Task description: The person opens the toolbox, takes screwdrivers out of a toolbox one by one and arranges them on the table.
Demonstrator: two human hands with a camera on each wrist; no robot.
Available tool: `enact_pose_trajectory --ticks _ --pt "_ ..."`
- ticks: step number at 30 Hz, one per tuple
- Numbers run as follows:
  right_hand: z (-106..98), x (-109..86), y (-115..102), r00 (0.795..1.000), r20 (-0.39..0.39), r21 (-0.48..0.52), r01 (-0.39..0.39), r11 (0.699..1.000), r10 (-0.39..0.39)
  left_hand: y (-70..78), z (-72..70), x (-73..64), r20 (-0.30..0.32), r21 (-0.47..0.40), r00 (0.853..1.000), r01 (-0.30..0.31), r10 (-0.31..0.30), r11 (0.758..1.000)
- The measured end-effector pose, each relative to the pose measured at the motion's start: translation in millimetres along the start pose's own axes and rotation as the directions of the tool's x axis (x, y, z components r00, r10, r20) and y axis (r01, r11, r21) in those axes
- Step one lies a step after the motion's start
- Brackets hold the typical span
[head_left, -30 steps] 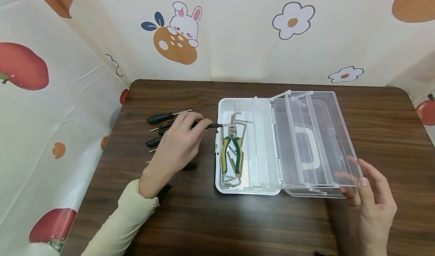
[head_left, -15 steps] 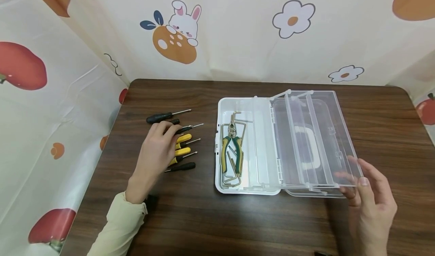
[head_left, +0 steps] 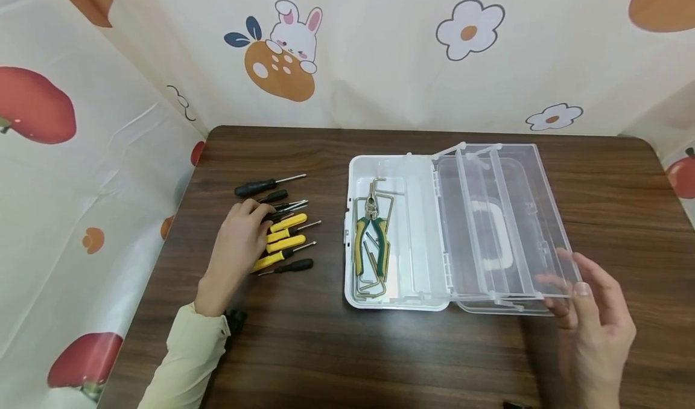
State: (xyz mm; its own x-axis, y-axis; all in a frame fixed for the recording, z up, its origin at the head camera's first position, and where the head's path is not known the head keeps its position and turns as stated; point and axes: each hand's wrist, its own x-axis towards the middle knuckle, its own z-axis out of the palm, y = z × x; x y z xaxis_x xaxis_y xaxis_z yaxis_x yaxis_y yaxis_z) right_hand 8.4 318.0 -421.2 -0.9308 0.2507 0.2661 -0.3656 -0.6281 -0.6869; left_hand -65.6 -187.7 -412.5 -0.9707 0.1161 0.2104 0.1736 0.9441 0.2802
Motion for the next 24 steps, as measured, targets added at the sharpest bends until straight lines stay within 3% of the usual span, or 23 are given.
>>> enact_pose_trajectory --ticks 11,24 --pt "1.4 -1.1 -2.1 1.000 -0.018 -0.026 -0.017 1.000 0.017 0.4 -5.2 2.3 0.110 0.032 0.990 0.085 -0.088 0.996" --pt "5.0 -2.3 -4.8 0.998 -0.043 -0.026 -0.048 0.999 0.047 3.8 -10.1 -0.3 0.154 0.062 0.984 0.083 -0.091 0.995"
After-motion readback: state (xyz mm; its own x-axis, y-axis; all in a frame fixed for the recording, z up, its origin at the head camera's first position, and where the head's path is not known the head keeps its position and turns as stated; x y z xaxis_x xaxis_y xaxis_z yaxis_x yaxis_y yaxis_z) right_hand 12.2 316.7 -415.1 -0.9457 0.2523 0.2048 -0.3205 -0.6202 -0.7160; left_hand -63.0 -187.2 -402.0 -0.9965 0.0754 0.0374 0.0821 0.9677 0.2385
